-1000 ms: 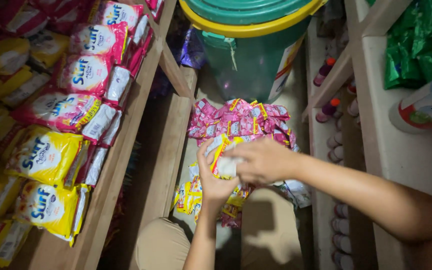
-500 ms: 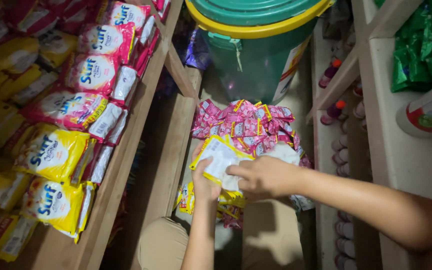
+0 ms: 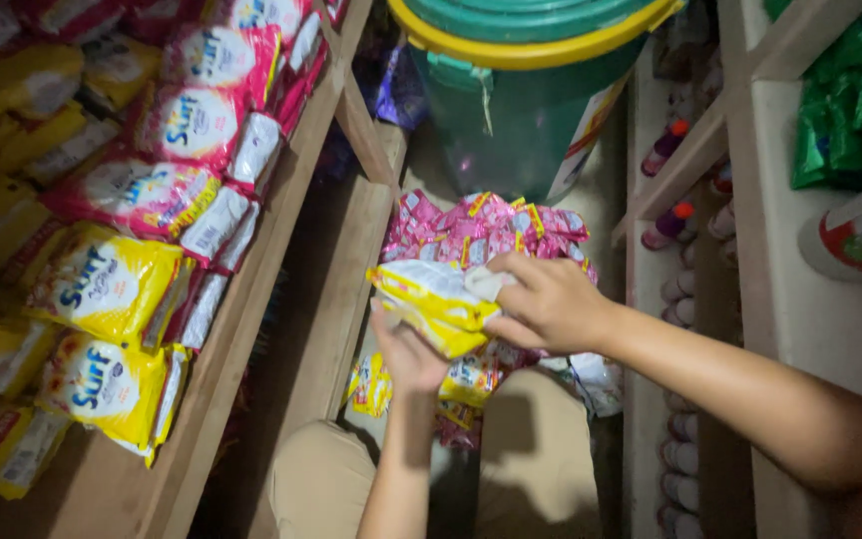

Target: The recorder is wiping individual detergent sachets with a cloth and organizing them on the shelves in a storage area.

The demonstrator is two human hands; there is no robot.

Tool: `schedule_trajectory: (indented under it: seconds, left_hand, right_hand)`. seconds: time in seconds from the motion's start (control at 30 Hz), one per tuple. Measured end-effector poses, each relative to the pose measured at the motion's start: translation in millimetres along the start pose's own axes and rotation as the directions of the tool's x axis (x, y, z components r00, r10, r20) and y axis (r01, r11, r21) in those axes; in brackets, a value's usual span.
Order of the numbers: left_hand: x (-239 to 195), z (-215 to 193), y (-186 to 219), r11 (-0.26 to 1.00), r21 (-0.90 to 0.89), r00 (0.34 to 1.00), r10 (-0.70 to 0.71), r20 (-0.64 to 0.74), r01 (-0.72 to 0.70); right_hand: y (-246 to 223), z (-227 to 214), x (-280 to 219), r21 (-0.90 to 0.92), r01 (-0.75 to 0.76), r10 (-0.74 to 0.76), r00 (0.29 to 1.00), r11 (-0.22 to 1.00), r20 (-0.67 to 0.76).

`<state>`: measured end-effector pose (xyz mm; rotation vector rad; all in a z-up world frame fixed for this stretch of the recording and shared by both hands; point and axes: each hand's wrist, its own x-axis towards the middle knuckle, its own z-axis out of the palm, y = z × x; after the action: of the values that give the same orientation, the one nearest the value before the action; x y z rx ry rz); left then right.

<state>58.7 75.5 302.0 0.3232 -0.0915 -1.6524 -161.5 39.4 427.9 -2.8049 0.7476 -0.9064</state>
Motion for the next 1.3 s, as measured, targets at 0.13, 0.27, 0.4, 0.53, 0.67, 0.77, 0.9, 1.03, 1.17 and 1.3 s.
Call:
schedule_trajectory:
  seconds: [0.13, 0.27, 0.4, 0.53, 0.67, 0.77, 0.9, 1.03, 1.17, 1.3]
  left_hand:
    - [5, 11, -18, 0.998, -0.064, 0.997, 0.033, 0.065, -0.029]
    - [13, 4, -18, 0.999, -0.039, 0.999, -0.02, -0.035, 0.019]
    - [23, -6, -15, 0.996, -0.081, 0.985, 0.028, -0.172, -0.043]
    - [14, 11, -9, 0.995, -0.074, 0.989, 0.054, -0.14, -0.065]
    - [16, 11, -15, 0.996, -0.085, 0.986, 0.015, -0.163, -0.029]
    - [8, 16, -18, 0.997, -0.068, 0.985, 0.036, -0.169, -0.048]
    - [-16, 58, -13, 0.992, 0.024, 0.991, 0.122, -0.046, -0.121]
    - [-24, 43, 1, 0.971, 0.159, 0.984, 0.173, 0.043, -0.178]
    - [-27, 44, 10, 0.934, 0.312, 0.984, 0.155, 0.09, -0.176]
    - [-31, 53, 12, 0.943, 0.3, 0.987, 0.156, -0.026, -0.141]
  right_hand:
    - [0, 3, 0, 0.007, -0.037, 0.037, 0.997, 0.999, -0.065]
    - [3, 15, -6, -0.165, 0.034, -0.043, 0.998, 0.986, -0.05]
    - [-9, 24, -6, -0.102, 0.137, -0.125, 0.985, 0.985, 0.117]
    - [-12, 14, 0, -0.063, 0.002, 0.012, 0.974, 0.998, 0.226]
    - [-22, 7, 6, -0.027, -0.05, 0.055, 0.963, 0.998, 0.263]
    - [-20, 15, 3, -0.009, -0.085, 0.085, 0.966, 0.996, 0.244]
    - [-9, 14, 0, -0.001, -0.287, 0.282, 0.941, 0.958, 0.189]
    - [-9, -3, 11, 0.253, -0.182, 0.182, 0.983, 0.95, 0.025]
    - [-7, -5, 11, 0.247, -0.112, 0.138, 0.986, 0.962, -0.091]
    - [-19, -3, 9, -0.159, -0.326, 0.317, 0.945, 0.932, -0.082]
